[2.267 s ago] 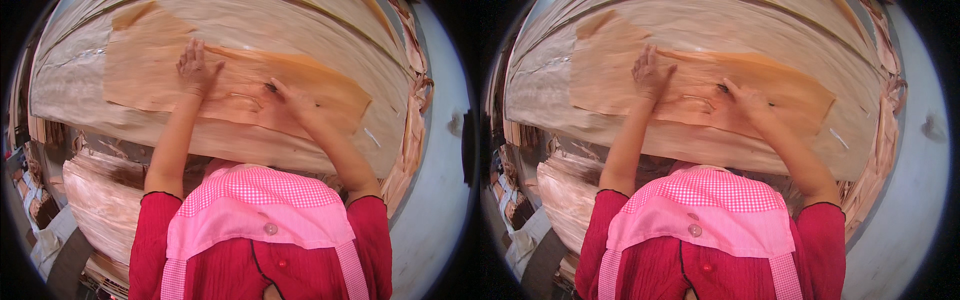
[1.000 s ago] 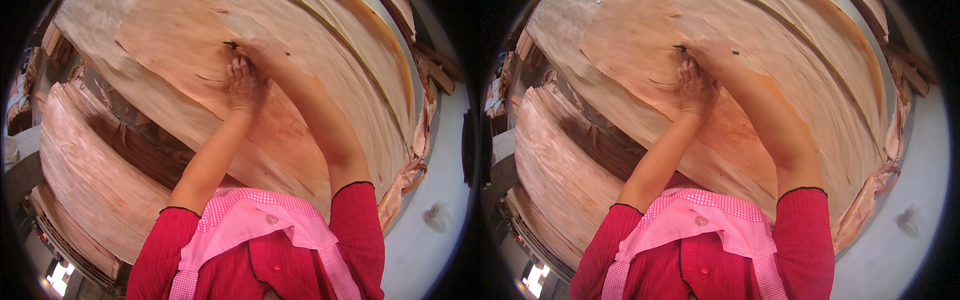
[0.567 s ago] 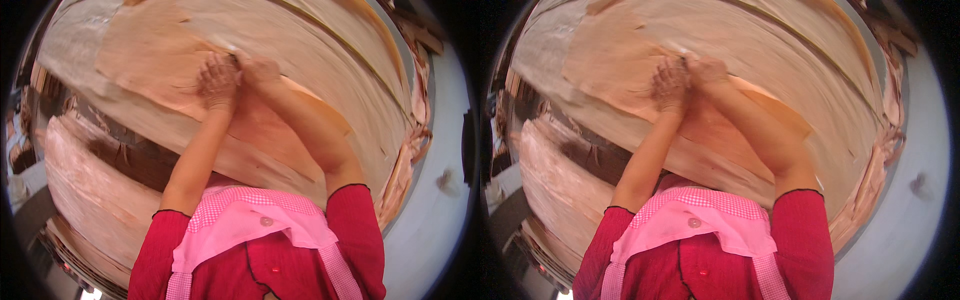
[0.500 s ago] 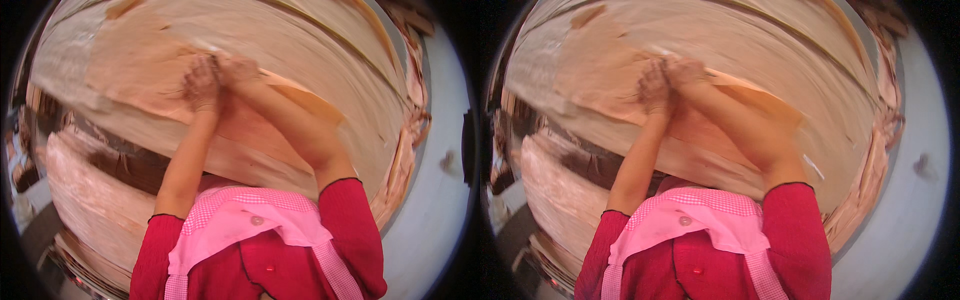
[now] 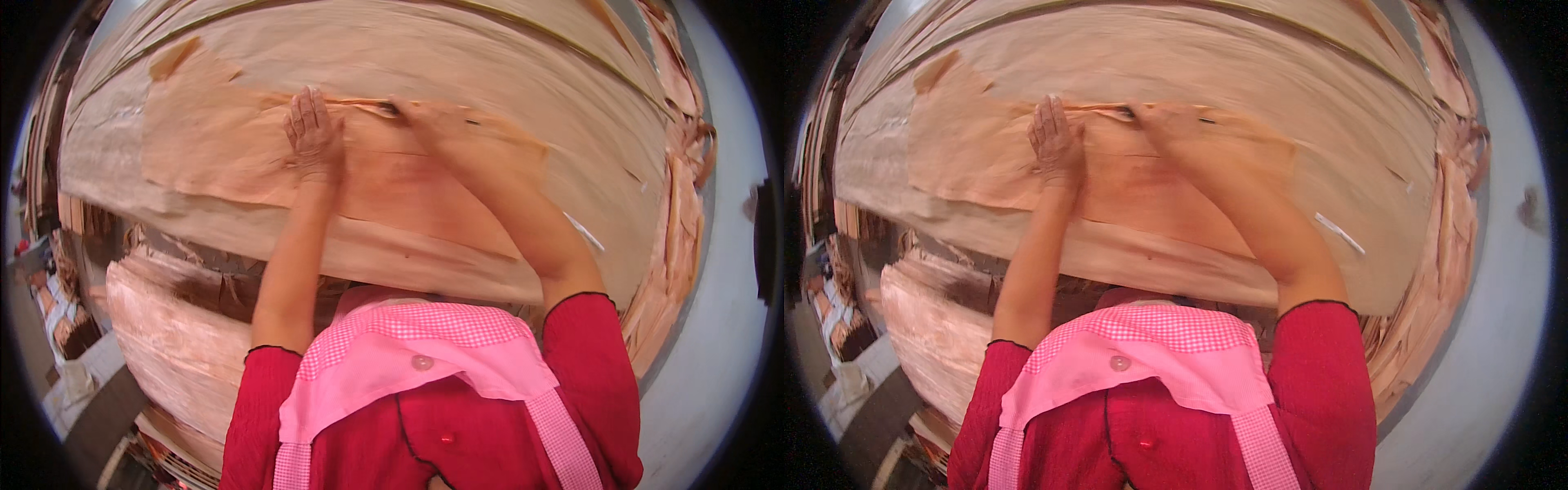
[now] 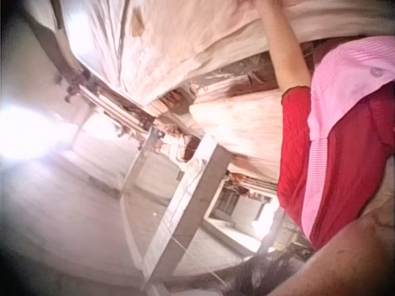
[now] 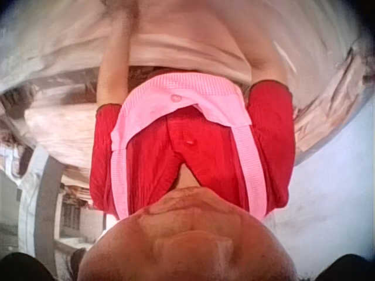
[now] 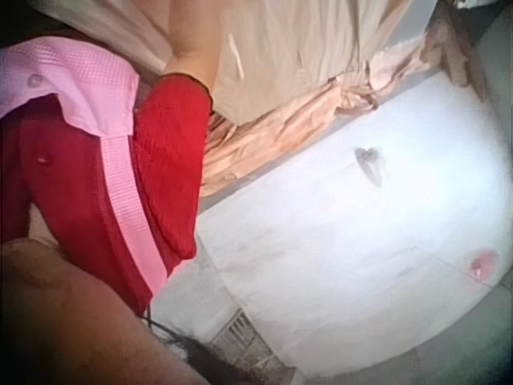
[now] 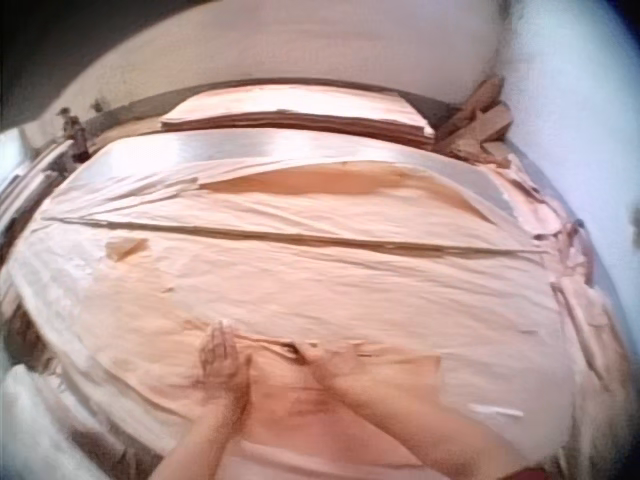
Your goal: The person measures wood veneer sheets using a ruler and cuts them into specific sizes and shapes using a utility knife.
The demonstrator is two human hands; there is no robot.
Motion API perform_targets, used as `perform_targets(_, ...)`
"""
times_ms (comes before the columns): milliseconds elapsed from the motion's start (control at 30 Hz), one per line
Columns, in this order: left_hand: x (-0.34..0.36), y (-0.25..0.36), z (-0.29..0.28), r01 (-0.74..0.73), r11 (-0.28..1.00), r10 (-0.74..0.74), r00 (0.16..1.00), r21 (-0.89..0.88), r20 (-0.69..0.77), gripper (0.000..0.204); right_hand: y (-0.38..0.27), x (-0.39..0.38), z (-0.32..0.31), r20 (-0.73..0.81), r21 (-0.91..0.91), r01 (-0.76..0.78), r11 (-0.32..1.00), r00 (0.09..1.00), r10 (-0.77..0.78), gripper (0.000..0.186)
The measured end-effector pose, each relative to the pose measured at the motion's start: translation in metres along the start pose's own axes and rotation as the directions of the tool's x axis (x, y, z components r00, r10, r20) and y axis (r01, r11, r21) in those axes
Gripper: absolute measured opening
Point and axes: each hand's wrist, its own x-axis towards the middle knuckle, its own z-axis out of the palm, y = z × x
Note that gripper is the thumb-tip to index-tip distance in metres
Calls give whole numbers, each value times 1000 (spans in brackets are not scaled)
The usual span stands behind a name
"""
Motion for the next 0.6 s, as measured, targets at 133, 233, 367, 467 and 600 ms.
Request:
perform_targets(133,-1,-5,-14,-378,895,426,882,-237,202,50,1,0,-4,56,73,3,997,998,-8,23)
perform_targets(233,0,1,-18,-354,902,413,875,-248,253,43,25,-10,-2,-40,153,64,986,998,-58,25)
perform_targets(367,-2,-5,-19,-364,907,410,877,-209,250,41,84,-81,-15,-93,114,-39,993,994,50,36)
perform_targets(467,1,1,-21,-374,900,423,876,-226,234,41,84,-125,-25,93,-175,-317,932,937,336,39)
perform_targets(600,1,2,-18,-378,902,423,871,-209,249,42,72,-169,-27,0,-155,-484,861,872,490,46)
